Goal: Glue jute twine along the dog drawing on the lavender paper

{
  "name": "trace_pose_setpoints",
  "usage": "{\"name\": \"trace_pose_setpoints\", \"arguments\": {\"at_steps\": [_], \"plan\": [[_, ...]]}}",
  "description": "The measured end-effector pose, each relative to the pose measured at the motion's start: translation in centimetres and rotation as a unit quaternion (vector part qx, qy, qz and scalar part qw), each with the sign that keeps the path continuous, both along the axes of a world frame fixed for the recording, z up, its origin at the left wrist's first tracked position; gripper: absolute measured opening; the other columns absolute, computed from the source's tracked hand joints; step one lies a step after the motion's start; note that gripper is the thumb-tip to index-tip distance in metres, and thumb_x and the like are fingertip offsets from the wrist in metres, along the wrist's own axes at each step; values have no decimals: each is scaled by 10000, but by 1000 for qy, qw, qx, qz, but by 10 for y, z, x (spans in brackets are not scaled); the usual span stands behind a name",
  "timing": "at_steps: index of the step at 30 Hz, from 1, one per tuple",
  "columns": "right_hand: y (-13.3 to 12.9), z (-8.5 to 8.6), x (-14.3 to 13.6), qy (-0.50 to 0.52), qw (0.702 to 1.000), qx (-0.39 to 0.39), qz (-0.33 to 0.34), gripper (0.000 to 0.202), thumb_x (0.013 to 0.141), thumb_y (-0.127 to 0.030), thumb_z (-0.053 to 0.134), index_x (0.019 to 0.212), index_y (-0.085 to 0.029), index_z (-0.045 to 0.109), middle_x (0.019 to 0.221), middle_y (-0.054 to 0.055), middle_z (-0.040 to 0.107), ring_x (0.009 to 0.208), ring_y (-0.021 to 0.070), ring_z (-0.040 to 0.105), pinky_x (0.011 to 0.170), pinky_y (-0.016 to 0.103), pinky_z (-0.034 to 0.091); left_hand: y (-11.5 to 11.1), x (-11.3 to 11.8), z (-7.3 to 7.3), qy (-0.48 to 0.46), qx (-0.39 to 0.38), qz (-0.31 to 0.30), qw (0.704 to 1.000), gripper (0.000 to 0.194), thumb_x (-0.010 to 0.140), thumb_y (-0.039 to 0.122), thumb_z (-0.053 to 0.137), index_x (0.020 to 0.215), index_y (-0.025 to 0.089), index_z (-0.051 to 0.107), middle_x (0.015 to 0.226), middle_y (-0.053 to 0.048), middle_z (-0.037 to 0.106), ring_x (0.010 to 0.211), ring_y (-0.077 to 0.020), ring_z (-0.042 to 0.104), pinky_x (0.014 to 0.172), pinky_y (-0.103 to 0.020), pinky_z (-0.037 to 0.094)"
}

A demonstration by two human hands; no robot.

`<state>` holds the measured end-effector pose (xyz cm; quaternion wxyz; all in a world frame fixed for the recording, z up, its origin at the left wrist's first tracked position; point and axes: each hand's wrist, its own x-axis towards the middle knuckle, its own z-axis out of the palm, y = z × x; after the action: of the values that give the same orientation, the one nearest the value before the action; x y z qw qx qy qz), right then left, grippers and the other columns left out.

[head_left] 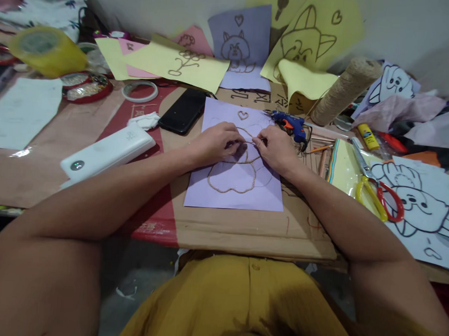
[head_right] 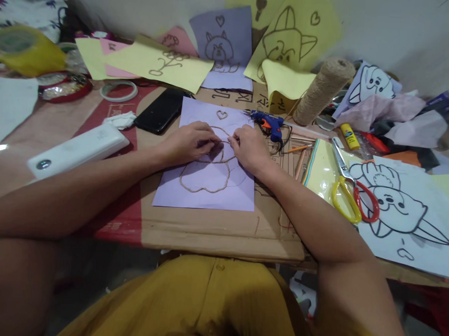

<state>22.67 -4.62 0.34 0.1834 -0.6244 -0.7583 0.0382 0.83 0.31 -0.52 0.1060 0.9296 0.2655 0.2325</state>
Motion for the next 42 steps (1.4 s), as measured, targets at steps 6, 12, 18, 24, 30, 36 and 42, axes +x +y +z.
{"name": "trace_pose_setpoints", "arguments": {"at_steps": [6, 12, 18, 24, 30, 36, 42], "plan": [[2, -1, 0, 13, 1000, -11, 2, 253, 1011, -327, 567, 959, -159, 750, 1053, 128, 722, 992, 253, 617, 869, 368, 436, 0, 8, -7, 23, 27, -34, 999, 324, 1004, 242, 496, 1098, 161, 796, 1067, -126, 707, 1022, -247, 635, 939, -378, 518], [3, 1, 0, 28, 1000, -12, -3, 238, 1003, -320, 591, 942, -155, 752, 1044, 124, 734, 981, 246, 630, 877, 358, 441, 0, 10, 2, -13, -35, 27, 999, 303, 967, 224, 555, 1115, 143, 807, 1030, -115, 745, 995, -229, 668, 933, -346, 521], [5, 2, -1, 49, 999, -14, -11, 226, 983, -327, 626, 885, -167, 753, 992, 112, 744, 971, 241, 634, 865, 351, 446, -2, 18, 19, -34, -78, 119, 989, 168, 873, 222, 714, 983, 186, 835, 919, -53, 776, 825, -179, 684, 812, -291, 503], [6, 3, 0, 67, 997, -16, -22, 178, 947, -274, 639, 894, -161, 766, 974, 105, 753, 942, 228, 647, 838, 334, 452, 1, 36, 16, -49, -129, 101, 985, 268, 802, 128, 747, 1066, 144, 785, 927, -52, 781, 780, -157, 681, 718, -261, 481], [4, 11, -2, 69, 996, -36, -31, 160, 902, -198, 632, 888, -138, 780, 908, 99, 756, 858, 211, 645, 787, 320, 447, 2, 48, 6, -40, -122, 101, 987, 342, 786, 123, 759, 1126, 160, 742, 943, -39, 786, 828, -172, 698, 724, -260, 475], [-2, 22, -1, 133, 989, -65, -14, 202, 929, -279, 666, 892, -123, 790, 864, 90, 767, 801, 189, 658, 770, 307, 466, 6, 49, 1, -56, -99, 113, 987, 172, 819, 167, 727, 985, 178, 774, 877, -43, 785, 773, -196, 685, 694, -292, 473], [-12, 34, 2, 85, 995, -51, -8, 178, 951, -177, 602, 977, -148, 775, 1005, 107, 782, 936, 214, 680, 869, 330, 488, 6, 47, 1, -84, -125, 122, 981, 54, 822, 235, 779, 863, 221, 811, 856, -23, 799, 772, -196, 697, 757, -321, 519]]}}
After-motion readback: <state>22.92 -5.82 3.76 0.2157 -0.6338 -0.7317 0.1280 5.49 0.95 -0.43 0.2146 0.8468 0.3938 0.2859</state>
